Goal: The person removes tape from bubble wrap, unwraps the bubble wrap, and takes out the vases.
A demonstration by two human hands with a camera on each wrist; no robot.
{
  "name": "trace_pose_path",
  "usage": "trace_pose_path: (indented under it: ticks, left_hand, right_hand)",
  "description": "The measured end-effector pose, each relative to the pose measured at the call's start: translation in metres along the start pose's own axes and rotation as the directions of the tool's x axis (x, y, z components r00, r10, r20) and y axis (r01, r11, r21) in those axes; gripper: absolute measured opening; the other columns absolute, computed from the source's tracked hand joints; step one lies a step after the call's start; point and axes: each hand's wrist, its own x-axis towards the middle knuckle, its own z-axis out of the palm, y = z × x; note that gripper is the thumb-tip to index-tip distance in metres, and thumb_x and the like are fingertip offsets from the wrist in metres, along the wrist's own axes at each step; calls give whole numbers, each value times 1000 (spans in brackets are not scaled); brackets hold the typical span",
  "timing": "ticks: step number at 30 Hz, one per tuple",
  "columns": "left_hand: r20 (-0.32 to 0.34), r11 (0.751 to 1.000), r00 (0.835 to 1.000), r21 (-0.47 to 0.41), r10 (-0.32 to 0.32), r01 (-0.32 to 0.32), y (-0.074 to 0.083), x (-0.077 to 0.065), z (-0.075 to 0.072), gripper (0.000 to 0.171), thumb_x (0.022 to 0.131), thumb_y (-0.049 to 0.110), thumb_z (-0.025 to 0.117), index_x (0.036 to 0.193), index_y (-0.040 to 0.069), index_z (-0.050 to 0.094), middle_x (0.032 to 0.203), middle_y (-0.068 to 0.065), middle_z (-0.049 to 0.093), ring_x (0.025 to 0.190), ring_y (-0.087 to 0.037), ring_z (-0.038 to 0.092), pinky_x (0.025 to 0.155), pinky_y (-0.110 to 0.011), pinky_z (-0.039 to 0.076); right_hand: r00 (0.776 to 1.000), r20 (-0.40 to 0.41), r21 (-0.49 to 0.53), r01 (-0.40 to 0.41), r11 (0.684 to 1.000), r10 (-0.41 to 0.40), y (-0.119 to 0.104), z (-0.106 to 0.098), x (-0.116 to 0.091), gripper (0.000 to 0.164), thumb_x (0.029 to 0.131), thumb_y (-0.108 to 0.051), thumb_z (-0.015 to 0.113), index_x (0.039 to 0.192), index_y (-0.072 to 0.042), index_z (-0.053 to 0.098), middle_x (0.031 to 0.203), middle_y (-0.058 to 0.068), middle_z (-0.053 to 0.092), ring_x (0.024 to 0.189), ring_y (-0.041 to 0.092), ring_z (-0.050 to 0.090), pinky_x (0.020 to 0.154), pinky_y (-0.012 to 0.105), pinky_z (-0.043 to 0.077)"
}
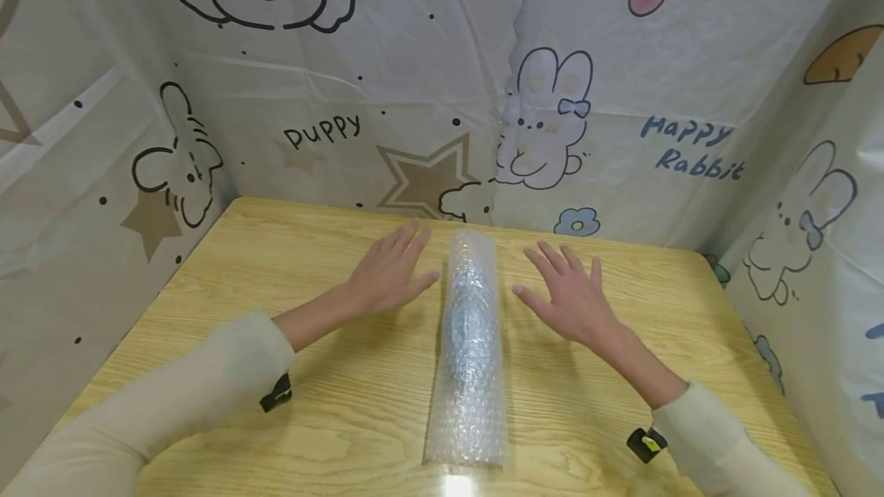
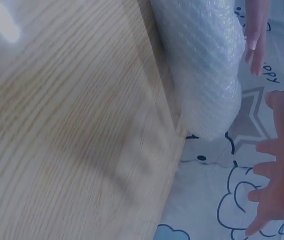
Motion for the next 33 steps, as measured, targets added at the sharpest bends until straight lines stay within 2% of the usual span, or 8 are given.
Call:
trace_pose_path:
  ticks: [5, 12, 18, 27, 33]
  left_hand:
    - [-22, 999, 998, -9, 52, -53, 6, -5, 2, 78, 101, 45, 52, 157, -1, 22, 160, -25, 22, 143, -42, 28, 114, -56, 29]
    - [-51, 993, 992, -35, 114, -116, 15, -15, 7, 79, 101, 43, 53, 156, -5, 22, 160, -25, 21, 144, -40, 27, 114, -53, 30]
    - [-61, 987, 986, -38, 154, -156, 21, -23, 10, 76, 101, 41, 55, 154, -5, 26, 159, -25, 23, 144, -39, 29, 114, -53, 31]
    - [-8, 981, 984, -78, 177, -178, 31, -33, 15, 76, 103, 41, 53, 156, -3, 22, 162, -22, 18, 147, -36, 24, 117, -49, 26]
    - [2, 975, 977, -67, 212, -212, 39, -36, 18, 76, 103, 43, 51, 156, -3, 22, 162, -22, 16, 148, -35, 20, 119, -46, 21]
  right_hand:
    - [1000, -12, 21, 27, 999, -27, -8, 2, -4, 70, 99, -56, 51, 154, -14, 40, 160, 14, 30, 145, 45, 21, 106, 78, 3]
    - [998, -30, 85, 56, 995, -54, -16, 3, -12, 70, 98, -47, 58, 152, -6, 40, 158, 19, 32, 145, 46, 21, 110, 75, 4]
    - [997, -34, 87, 79, 993, -76, -23, 5, -19, 73, 97, -49, 57, 153, -6, 39, 158, 17, 33, 144, 45, 23, 111, 73, 5]
    - [995, -31, 75, 97, 992, -95, -32, 8, -30, 74, 95, -53, 59, 152, -9, 41, 158, 15, 35, 145, 43, 25, 108, 77, 4]
    - [993, -19, 106, 117, 987, -116, -38, 11, -34, 74, 96, -52, 59, 152, -7, 41, 158, 16, 34, 144, 44, 26, 109, 76, 9]
